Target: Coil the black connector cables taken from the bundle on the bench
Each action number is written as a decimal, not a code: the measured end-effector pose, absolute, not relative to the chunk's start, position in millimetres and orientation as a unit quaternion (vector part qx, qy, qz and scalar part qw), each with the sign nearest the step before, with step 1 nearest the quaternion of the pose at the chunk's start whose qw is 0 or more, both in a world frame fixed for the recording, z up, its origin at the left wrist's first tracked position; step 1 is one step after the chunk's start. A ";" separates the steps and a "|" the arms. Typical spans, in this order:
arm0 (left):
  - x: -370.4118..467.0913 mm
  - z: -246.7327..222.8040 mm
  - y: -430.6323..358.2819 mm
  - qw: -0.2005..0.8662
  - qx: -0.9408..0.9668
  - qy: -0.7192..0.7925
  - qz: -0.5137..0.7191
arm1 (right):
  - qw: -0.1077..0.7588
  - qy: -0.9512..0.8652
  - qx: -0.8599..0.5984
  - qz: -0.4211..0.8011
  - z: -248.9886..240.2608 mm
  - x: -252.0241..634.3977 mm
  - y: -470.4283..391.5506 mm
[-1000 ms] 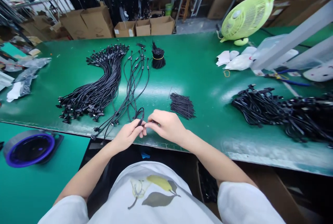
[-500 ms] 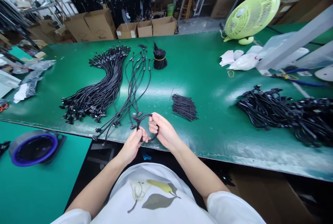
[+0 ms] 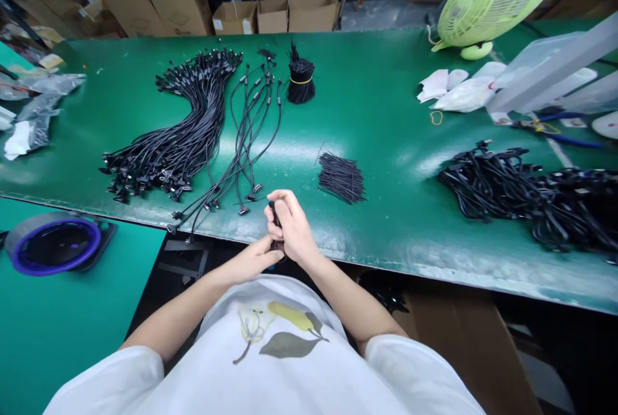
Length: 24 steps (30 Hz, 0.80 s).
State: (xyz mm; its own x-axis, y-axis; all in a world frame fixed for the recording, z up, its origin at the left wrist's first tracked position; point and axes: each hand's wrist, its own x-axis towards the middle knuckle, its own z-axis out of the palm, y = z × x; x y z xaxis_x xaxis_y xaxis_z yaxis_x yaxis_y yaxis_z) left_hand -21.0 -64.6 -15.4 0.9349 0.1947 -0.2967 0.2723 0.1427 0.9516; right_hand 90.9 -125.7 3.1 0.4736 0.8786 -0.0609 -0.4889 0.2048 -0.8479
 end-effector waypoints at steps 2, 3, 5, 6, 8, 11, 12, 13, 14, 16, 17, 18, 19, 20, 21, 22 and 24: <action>-22.0 -9.2 -59.9 0.812 0.562 0.145 -0.063 | 0.736 -0.243 -0.398 0.491 6.5 100.3 -125.6; -22.3 -5.4 -57.2 0.843 0.514 0.137 -0.084 | 0.730 -0.264 -0.390 0.495 8.2 103.9 -125.8; -22.4 1.5 -53.0 0.884 0.430 0.137 -0.125 | 0.720 -0.303 -0.383 0.493 11.5 108.5 -126.4; -22.1 4.1 -52.1 0.897 0.397 0.135 -0.140 | 0.718 -0.313 -0.383 0.490 13.0 109.7 -126.8; -20.1 6.6 -53.1 0.915 0.351 0.128 -0.151 | 0.724 -0.311 -0.377 0.486 15.1 110.5 -127.7; -14.1 5.0 -59.8 0.934 0.303 0.135 -0.134 | 0.748 -0.286 -0.354 0.483 15.7 110.1 -127.8; -11.6 4.2 -62.5 0.938 0.290 0.142 -0.125 | 0.755 -0.282 -0.347 0.480 15.0 110.2 -127.3; -9.2 3.7 -64.9 0.941 0.281 0.148 -0.116 | 0.758 -0.282 -0.343 0.477 13.9 110.5 -126.4; -7.0 3.6 -67.0 0.943 0.276 0.154 -0.107 | 0.760 -0.284 -0.344 0.473 12.3 111.4 -125.2; -3.9 4.3 -69.1 0.940 0.289 0.162 -0.083 | 0.757 -0.290 -0.356 0.465 8.3 115.9 -122.8; -3.3 4.7 -69.1 0.935 0.306 0.166 -0.071 | 0.755 -0.294 -0.371 0.454 6.2 119.9 -122.2; -3.3 4.8 -68.2 0.928 0.327 0.170 -0.062 | 0.754 -0.301 -0.391 0.434 4.5 125.2 -122.5; -4.0 4.5 -66.6 0.920 0.347 0.175 -0.057 | 0.756 -0.307 -0.417 0.399 3.4 131.6 -124.0; -5.2 3.5 -64.3 0.911 0.366 0.183 -0.053 | 0.759 -0.317 -0.452 0.345 3.1 138.7 -127.2; -6.9 2.0 -61.5 0.902 0.382 0.194 -0.052 | 0.752 -0.338 -0.494 0.275 3.8 145.8 -131.9; -8.7 0.0 -58.2 0.892 0.398 0.207 -0.052 | 0.726 -0.381 -0.537 0.198 5.1 152.2 -138.0; -12.2 -4.7 -51.1 0.867 0.441 0.225 -0.050 | 0.599 -0.533 -0.595 0.059 8.3 159.9 -152.7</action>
State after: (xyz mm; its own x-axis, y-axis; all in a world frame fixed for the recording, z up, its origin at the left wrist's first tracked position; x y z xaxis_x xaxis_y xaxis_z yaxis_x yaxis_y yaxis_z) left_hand -12.2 -51.1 -4.7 0.8938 0.1116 -0.4344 0.2855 0.6053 0.7430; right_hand 159.9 -152.7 8.3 0.4256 0.7045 0.5679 0.5634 0.2848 -0.7755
